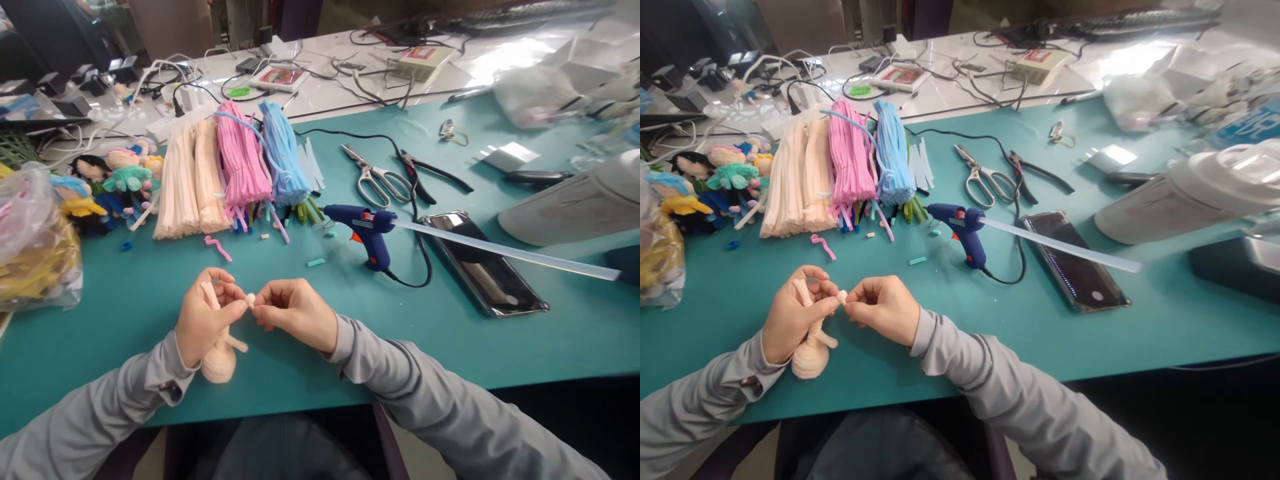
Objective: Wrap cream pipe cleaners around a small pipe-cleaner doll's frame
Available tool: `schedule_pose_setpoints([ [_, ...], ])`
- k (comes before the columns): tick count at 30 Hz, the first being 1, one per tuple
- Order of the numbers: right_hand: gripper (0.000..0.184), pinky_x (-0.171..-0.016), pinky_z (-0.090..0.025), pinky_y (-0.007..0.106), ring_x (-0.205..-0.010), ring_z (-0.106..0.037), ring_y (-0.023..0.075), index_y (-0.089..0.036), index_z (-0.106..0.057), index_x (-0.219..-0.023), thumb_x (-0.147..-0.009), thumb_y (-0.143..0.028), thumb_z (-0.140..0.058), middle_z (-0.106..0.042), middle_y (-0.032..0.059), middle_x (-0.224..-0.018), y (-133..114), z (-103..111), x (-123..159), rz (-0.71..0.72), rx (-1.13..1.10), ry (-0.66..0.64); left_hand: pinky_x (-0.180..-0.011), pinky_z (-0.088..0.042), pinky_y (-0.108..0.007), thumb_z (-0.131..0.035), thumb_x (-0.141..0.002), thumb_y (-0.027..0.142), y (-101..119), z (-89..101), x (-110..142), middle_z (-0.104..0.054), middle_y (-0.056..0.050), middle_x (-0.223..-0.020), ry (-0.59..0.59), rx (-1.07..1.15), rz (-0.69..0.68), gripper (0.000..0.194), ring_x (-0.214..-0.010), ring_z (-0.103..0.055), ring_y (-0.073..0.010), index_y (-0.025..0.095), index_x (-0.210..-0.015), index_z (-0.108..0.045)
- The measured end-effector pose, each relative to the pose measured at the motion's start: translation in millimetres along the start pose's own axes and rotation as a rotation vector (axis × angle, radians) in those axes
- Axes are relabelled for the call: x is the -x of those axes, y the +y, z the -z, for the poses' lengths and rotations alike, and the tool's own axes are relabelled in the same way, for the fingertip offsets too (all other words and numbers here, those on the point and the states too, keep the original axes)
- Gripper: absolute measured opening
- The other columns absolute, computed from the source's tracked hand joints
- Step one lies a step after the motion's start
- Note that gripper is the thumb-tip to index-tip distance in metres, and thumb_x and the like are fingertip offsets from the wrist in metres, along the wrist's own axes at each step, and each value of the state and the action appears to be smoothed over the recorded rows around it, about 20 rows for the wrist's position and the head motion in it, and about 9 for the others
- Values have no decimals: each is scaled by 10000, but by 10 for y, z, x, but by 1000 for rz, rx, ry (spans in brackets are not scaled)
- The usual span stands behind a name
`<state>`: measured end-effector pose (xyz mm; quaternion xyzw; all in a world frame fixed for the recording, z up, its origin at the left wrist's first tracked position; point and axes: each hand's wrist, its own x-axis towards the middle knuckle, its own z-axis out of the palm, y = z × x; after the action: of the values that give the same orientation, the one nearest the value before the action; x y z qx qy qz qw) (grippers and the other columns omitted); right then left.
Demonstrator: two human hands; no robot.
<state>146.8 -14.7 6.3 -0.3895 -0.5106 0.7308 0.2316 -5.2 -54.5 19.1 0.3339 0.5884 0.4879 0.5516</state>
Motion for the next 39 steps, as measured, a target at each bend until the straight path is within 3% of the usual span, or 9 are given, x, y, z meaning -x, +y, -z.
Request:
schedule_pose_setpoints([
  [4, 315, -491, -434, 209, -508, -518, 78, -119, -615, -680, -612, -398, -742, -598, 1, -601, 14, 10, 7, 61, -19, -31, -516, -461, -222, -730, -550, 157, 24, 26, -8, -622, 69, -581, -28, 18, 70, 410, -499, -574, -91, 193, -837, -441],
  [9, 348, -504, -421, 207, -541, -495, 80, -128, -630, -706, -666, -461, -725, -591, 8, -618, 16, 39, 11, 233, 87, 28, -469, -402, -187, -739, -537, 141, 45, 58, -19, -585, 80, -581, -116, 218, 260, 440, -457, -516, -64, 202, -861, -449],
  [15, 383, -528, -448, 217, -535, -507, 77, -134, -603, -669, -619, -478, -764, -569, -13, -598, 14, 17, -28, 276, -83, -46, -482, -424, -188, -757, -530, 146, -2, 83, -29, -566, 76, -584, -202, 381, 384, 443, -465, -522, -65, 206, -871, -480],
  [23, 391, -533, -480, 214, -537, -550, 80, -129, -600, -640, -539, -437, -819, -593, -12, -608, 42, 10, -82, 228, -203, -78, -479, -423, -190, -765, -524, 144, -17, 66, -30, -550, 74, -559, -211, 402, 400, 416, -459, -513, -67, 199, -840, -500],
  [31, 383, -545, -495, 222, -553, -577, 90, -129, -587, -655, -562, -425, -814, -598, -12, -609, 86, 12, -108, 217, -220, -92, -484, -417, -196, -772, -500, 153, -23, 52, -15, -550, 79, -573, -179, 390, 388, 439, -467, -521, -68, 203, -822, -478],
  [39, 390, -543, -487, 214, -571, -594, 92, -142, -535, -717, -598, -397, -804, -622, -10, -634, 74, -49, -80, 212, -264, -95, -521, -447, -199, -732, -561, 128, -29, 30, 0, -582, 79, -559, -115, 333, 235, 373, -486, -531, -68, 199, -800, -455],
])
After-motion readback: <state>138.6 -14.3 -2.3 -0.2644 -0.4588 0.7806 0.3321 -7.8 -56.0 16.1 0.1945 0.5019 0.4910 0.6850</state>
